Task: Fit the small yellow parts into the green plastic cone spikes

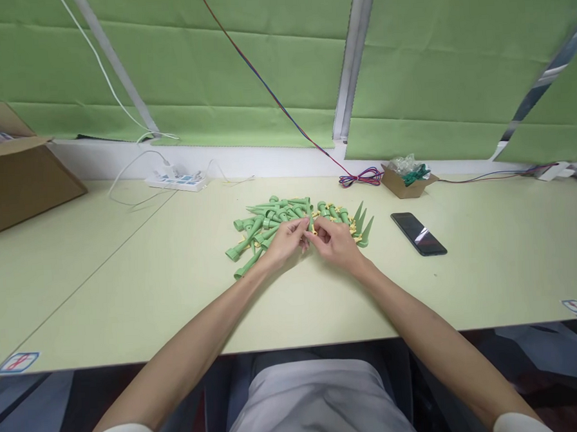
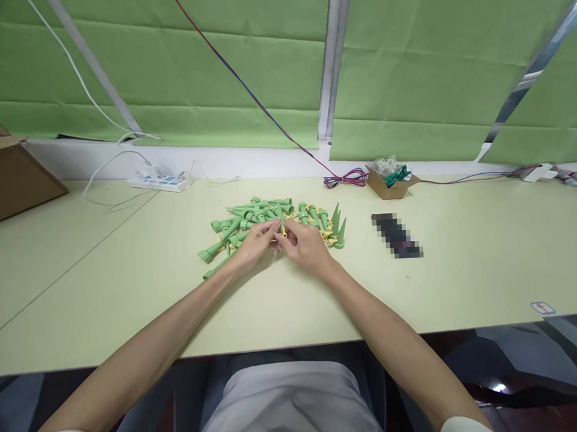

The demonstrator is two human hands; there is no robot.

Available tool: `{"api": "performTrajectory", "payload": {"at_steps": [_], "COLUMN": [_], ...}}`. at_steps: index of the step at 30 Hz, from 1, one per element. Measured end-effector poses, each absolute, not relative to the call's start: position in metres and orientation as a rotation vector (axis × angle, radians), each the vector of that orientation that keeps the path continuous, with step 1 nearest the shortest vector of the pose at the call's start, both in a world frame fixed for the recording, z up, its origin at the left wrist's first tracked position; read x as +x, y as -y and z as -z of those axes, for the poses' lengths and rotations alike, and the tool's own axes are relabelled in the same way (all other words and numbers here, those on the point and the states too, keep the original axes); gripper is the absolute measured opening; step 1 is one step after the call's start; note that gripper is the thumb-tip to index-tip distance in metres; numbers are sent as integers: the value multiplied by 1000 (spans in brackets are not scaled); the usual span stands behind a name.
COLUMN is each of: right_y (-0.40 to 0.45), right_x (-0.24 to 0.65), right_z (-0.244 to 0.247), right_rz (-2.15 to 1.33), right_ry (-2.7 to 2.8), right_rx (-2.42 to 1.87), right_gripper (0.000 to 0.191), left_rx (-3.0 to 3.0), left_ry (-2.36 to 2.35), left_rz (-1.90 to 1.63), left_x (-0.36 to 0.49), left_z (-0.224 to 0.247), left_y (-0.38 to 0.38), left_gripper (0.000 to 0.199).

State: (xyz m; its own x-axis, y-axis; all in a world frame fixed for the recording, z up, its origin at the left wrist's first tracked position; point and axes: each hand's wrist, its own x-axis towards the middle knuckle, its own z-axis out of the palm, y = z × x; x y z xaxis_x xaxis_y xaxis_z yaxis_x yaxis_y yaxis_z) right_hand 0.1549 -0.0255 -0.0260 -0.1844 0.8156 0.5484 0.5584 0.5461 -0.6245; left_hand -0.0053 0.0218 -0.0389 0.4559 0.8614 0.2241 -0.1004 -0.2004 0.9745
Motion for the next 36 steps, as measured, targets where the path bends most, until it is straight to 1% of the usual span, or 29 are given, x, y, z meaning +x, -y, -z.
{"api": "performTrajectory", "payload": {"at_steps": [16, 25, 36], "right_y": [24, 23, 21], "right_x": [154, 152, 153], "right_z": [27, 28, 30], "right_rz": [-344, -380, -331], "right_ry": [1878, 1797, 1817], "right_rx": [-1124, -1125, -1114], "right_gripper": [29, 38, 44], "left_rx": [1515, 1495, 1516], "left_ry": [-716, -727, -775], "left_rz": [-1012, -1004, -1006], "left_x": [-5, -4, -3], "left_z": [34, 35, 34], "left_y": [-19, -18, -18], "left_gripper": [54, 55, 55]}}
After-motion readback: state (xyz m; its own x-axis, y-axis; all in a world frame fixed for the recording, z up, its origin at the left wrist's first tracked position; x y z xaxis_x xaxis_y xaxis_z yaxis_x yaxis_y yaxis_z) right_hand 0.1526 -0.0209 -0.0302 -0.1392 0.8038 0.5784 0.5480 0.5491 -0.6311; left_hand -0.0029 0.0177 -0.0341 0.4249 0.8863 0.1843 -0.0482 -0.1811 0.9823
